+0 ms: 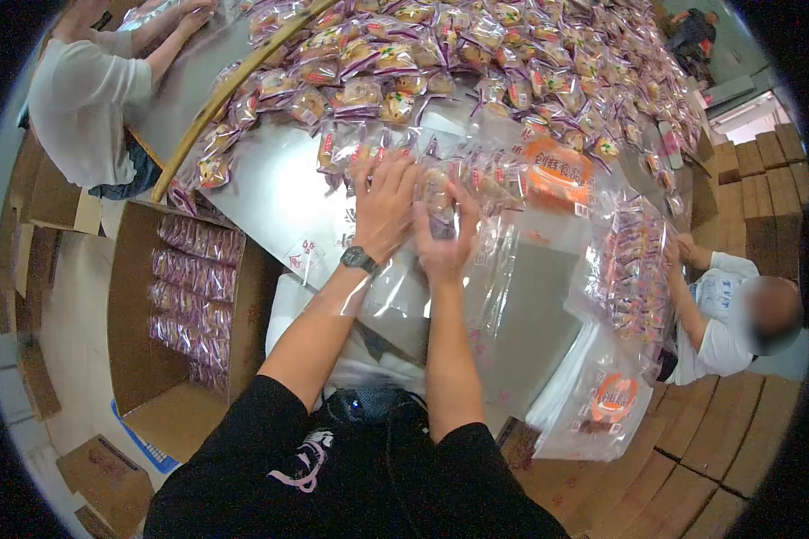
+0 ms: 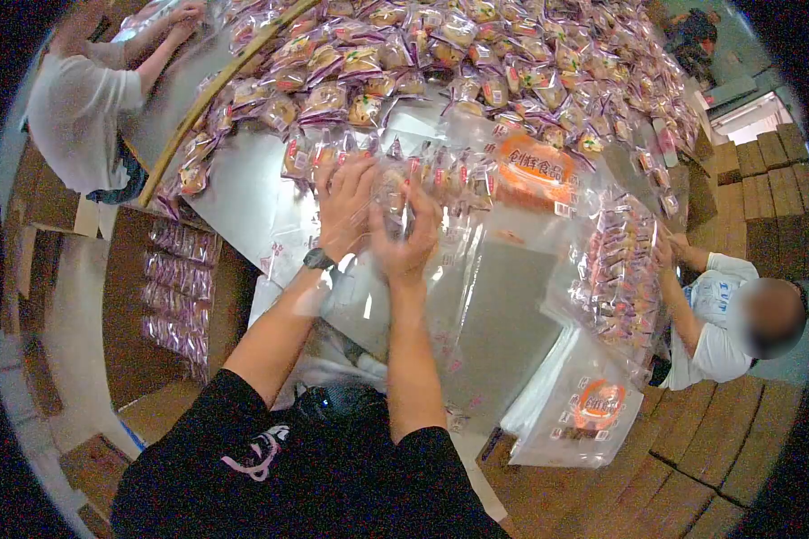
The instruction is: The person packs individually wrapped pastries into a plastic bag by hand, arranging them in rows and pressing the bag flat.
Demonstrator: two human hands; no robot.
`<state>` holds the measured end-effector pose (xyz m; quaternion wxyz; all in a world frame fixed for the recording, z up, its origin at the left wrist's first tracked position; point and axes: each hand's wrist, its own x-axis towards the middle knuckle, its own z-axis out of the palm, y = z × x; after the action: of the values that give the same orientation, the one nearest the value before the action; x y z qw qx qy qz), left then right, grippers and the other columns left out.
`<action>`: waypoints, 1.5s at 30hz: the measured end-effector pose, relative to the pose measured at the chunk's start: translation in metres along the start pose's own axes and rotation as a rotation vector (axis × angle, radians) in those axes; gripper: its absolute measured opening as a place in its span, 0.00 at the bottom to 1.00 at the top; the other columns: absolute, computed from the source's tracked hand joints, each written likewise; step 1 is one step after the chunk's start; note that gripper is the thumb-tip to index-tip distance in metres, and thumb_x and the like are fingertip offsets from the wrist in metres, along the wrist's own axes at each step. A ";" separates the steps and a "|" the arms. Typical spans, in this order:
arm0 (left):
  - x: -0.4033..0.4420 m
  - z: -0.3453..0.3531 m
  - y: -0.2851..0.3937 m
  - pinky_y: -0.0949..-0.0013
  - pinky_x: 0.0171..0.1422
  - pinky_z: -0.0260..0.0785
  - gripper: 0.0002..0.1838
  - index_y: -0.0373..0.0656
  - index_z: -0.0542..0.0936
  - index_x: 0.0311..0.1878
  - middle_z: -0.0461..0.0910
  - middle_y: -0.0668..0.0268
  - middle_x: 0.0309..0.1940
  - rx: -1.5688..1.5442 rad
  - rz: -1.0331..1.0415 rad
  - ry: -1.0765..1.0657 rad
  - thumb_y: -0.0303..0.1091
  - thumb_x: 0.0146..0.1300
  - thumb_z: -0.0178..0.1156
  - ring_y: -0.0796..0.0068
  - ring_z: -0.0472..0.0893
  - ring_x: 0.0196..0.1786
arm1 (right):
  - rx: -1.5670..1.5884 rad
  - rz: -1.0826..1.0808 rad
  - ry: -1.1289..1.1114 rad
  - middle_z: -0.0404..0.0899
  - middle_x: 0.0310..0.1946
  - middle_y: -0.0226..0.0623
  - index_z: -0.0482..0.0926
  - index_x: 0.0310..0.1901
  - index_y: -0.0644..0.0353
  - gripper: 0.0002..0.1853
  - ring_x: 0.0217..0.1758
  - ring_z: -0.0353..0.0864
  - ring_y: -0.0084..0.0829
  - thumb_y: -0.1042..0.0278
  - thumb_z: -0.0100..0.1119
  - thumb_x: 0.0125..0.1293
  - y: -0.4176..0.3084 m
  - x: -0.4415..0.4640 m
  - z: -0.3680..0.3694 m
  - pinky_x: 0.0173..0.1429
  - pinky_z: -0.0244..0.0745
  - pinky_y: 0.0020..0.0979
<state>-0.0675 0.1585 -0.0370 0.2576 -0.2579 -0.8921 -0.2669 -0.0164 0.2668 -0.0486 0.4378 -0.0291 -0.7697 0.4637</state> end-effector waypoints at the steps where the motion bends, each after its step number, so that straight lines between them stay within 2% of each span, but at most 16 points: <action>1: -0.001 0.002 -0.001 0.49 0.84 0.46 0.27 0.46 0.78 0.64 0.76 0.65 0.67 0.018 0.001 0.004 0.37 0.60 0.64 0.66 0.70 0.75 | 0.075 0.003 0.019 0.82 0.63 0.43 0.79 0.62 0.58 0.33 0.60 0.78 0.45 0.65 0.80 0.54 0.002 0.001 0.003 0.68 0.67 0.43; 4: -0.002 0.006 -0.004 0.48 0.84 0.46 0.27 0.46 0.80 0.64 0.75 0.65 0.67 0.057 0.010 0.017 0.36 0.59 0.66 0.65 0.69 0.76 | -0.163 -0.083 -0.083 0.82 0.63 0.42 0.76 0.65 0.57 0.33 0.65 0.79 0.43 0.63 0.79 0.60 0.002 0.006 -0.001 0.73 0.65 0.42; 7: -0.002 0.004 -0.001 0.49 0.82 0.48 0.24 0.48 0.83 0.60 0.77 0.64 0.65 0.080 0.027 0.017 0.35 0.59 0.67 0.64 0.71 0.74 | -0.357 -0.261 -0.144 0.80 0.67 0.42 0.82 0.59 0.59 0.29 0.67 0.78 0.44 0.62 0.81 0.56 0.018 0.021 -0.006 0.67 0.66 0.42; 10: 0.005 0.003 0.001 0.50 0.79 0.52 0.19 0.50 0.86 0.55 0.79 0.64 0.62 0.123 0.003 0.049 0.37 0.59 0.67 0.64 0.74 0.70 | -0.370 -0.320 -0.104 0.83 0.65 0.38 0.80 0.63 0.54 0.30 0.61 0.83 0.32 0.63 0.79 0.60 0.031 0.024 -0.004 0.68 0.59 0.33; 12: 0.008 0.006 0.005 0.49 0.79 0.53 0.21 0.53 0.85 0.56 0.79 0.65 0.59 0.101 -0.028 0.084 0.39 0.58 0.70 0.65 0.74 0.69 | -0.225 -0.084 -0.102 0.85 0.62 0.37 0.83 0.61 0.54 0.28 0.58 0.84 0.30 0.62 0.80 0.59 0.034 0.025 -0.004 0.65 0.59 0.33; 14: 0.012 0.007 0.007 0.50 0.76 0.55 0.19 0.53 0.85 0.54 0.80 0.66 0.57 0.090 -0.067 0.088 0.40 0.58 0.70 0.65 0.75 0.66 | -0.373 -0.106 -0.071 0.88 0.56 0.35 0.87 0.58 0.53 0.26 0.54 0.85 0.27 0.62 0.81 0.57 0.031 0.028 -0.008 0.61 0.60 0.33; 17: 0.015 0.004 0.008 0.50 0.73 0.55 0.18 0.55 0.85 0.54 0.81 0.66 0.55 0.071 -0.114 0.074 0.41 0.59 0.70 0.64 0.76 0.63 | -0.579 -0.245 -0.046 0.89 0.47 0.33 0.86 0.59 0.46 0.27 0.51 0.88 0.39 0.63 0.80 0.55 0.039 0.030 -0.006 0.61 0.70 0.44; 20: 0.016 0.005 0.005 0.50 0.72 0.54 0.19 0.54 0.85 0.54 0.80 0.67 0.55 0.091 -0.128 0.074 0.41 0.59 0.70 0.65 0.75 0.63 | -0.592 -0.156 -0.095 0.86 0.54 0.39 0.84 0.64 0.52 0.28 0.61 0.82 0.39 0.52 0.74 0.63 0.035 0.027 0.004 0.70 0.63 0.47; 23: 0.016 0.006 0.006 0.51 0.73 0.56 0.17 0.52 0.85 0.52 0.80 0.69 0.53 0.158 -0.111 0.105 0.40 0.58 0.70 0.66 0.75 0.62 | -0.761 -0.172 -0.106 0.82 0.60 0.39 0.82 0.67 0.42 0.32 0.59 0.83 0.42 0.54 0.73 0.59 0.012 0.034 0.010 0.64 0.73 0.51; 24: 0.017 0.006 0.005 0.51 0.73 0.55 0.17 0.52 0.85 0.52 0.80 0.69 0.53 0.134 -0.111 0.114 0.40 0.59 0.70 0.66 0.75 0.62 | -0.714 -0.083 -0.218 0.78 0.65 0.40 0.79 0.71 0.43 0.34 0.60 0.80 0.44 0.52 0.70 0.61 0.004 0.035 0.007 0.65 0.72 0.51; 27: 0.016 0.002 0.006 0.49 0.75 0.53 0.19 0.52 0.83 0.55 0.80 0.68 0.54 0.124 -0.113 0.082 0.39 0.60 0.68 0.65 0.75 0.64 | -0.673 -0.207 -0.144 0.77 0.64 0.39 0.78 0.71 0.43 0.32 0.58 0.79 0.46 0.53 0.68 0.64 0.018 0.034 0.009 0.62 0.73 0.51; 37: 0.020 0.001 0.006 0.44 0.74 0.53 0.26 0.53 0.80 0.62 0.80 0.71 0.58 0.272 -0.034 0.001 0.41 0.59 0.69 0.68 0.76 0.66 | -0.952 -0.091 -0.418 0.76 0.65 0.40 0.79 0.68 0.49 0.28 0.61 0.78 0.49 0.61 0.65 0.65 0.001 0.049 0.008 0.60 0.75 0.50; 40: 0.021 -0.003 0.005 0.43 0.74 0.53 0.26 0.52 0.80 0.64 0.81 0.71 0.62 0.406 0.038 0.012 0.40 0.61 0.66 0.69 0.75 0.70 | -0.846 -0.241 -0.403 0.81 0.57 0.51 0.79 0.67 0.55 0.27 0.56 0.81 0.52 0.65 0.62 0.66 -0.004 0.057 0.002 0.61 0.74 0.54; 41: 0.025 -0.004 0.004 0.42 0.74 0.53 0.26 0.51 0.80 0.65 0.81 0.70 0.63 0.459 0.076 0.040 0.39 0.62 0.65 0.69 0.74 0.71 | -0.864 -0.150 -0.498 0.80 0.60 0.52 0.80 0.65 0.57 0.25 0.58 0.80 0.54 0.66 0.61 0.66 -0.005 0.062 0.003 0.63 0.72 0.56; 43: 0.029 -0.006 0.004 0.43 0.75 0.52 0.26 0.51 0.80 0.66 0.79 0.70 0.67 0.382 0.057 -0.007 0.37 0.64 0.63 0.69 0.73 0.73 | -0.791 -0.347 -0.456 0.79 0.64 0.50 0.81 0.64 0.58 0.25 0.61 0.79 0.56 0.66 0.62 0.65 -0.003 0.071 -0.003 0.65 0.72 0.55; 45: 0.024 -0.005 0.003 0.44 0.76 0.52 0.25 0.50 0.80 0.66 0.79 0.71 0.68 0.339 0.050 -0.030 0.36 0.64 0.61 0.69 0.72 0.74 | -0.848 -0.346 -0.489 0.78 0.66 0.48 0.81 0.64 0.59 0.25 0.63 0.78 0.55 0.66 0.64 0.64 -0.007 0.077 -0.001 0.67 0.73 0.53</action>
<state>-0.0815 0.1650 -0.0178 0.2906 -0.2370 -0.9214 -0.1023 -0.0603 0.2986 0.0069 0.2652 0.0330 -0.9633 0.0250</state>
